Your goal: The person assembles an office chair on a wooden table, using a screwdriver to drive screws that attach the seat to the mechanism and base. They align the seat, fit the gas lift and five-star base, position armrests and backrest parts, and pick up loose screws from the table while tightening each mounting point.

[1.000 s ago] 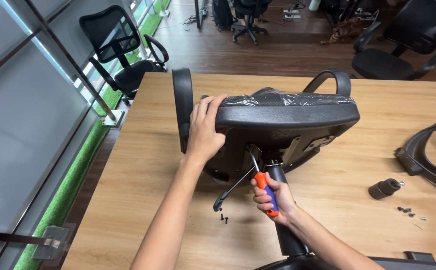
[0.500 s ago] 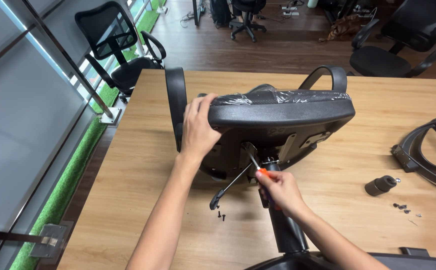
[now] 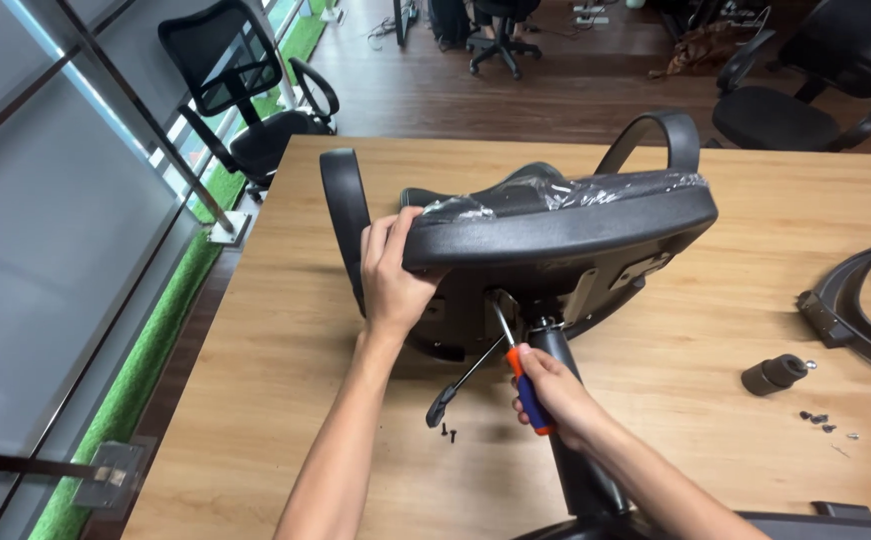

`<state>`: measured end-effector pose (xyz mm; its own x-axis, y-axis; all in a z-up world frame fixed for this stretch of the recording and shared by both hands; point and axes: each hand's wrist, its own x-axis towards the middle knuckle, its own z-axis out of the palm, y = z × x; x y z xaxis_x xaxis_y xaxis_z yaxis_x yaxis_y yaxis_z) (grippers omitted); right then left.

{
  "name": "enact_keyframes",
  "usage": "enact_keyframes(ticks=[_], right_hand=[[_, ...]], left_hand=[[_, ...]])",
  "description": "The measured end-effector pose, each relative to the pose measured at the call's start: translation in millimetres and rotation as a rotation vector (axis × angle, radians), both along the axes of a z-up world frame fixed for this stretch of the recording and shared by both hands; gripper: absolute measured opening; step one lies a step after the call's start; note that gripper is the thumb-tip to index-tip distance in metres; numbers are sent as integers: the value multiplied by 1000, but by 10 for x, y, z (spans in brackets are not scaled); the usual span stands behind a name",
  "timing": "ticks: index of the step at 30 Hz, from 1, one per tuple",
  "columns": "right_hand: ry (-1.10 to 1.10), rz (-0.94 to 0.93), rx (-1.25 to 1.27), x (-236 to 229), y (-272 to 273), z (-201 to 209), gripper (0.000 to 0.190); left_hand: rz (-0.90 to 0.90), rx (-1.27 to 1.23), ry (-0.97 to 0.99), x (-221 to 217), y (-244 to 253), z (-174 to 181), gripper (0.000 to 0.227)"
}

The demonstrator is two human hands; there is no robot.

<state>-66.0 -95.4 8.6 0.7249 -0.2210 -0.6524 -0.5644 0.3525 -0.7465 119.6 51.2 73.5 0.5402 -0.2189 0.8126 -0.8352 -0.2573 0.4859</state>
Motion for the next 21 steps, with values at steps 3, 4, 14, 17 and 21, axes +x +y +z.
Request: enact_keyframes(ticks=[3, 4, 14, 17, 21], right_hand=[[-74, -88, -126, -54, -11, -252, 32], [-138, -103, -202, -66, -7, -358, 37], [-389, -150, 797, -89, -57, -331, 46], [-44, -140, 301, -37, 33, 1, 45], [-58, -43, 35, -29, -38, -334, 52]], left_hand=[[-1, -35, -30, -10, -25, -10, 69], [8, -41, -38, -5, -26, -7, 67], [29, -114, -31, -151, -109, -46, 69], [73, -141, -16, -158, -102, -84, 67], [66, -136, -30, -132, -80, -6, 66]])
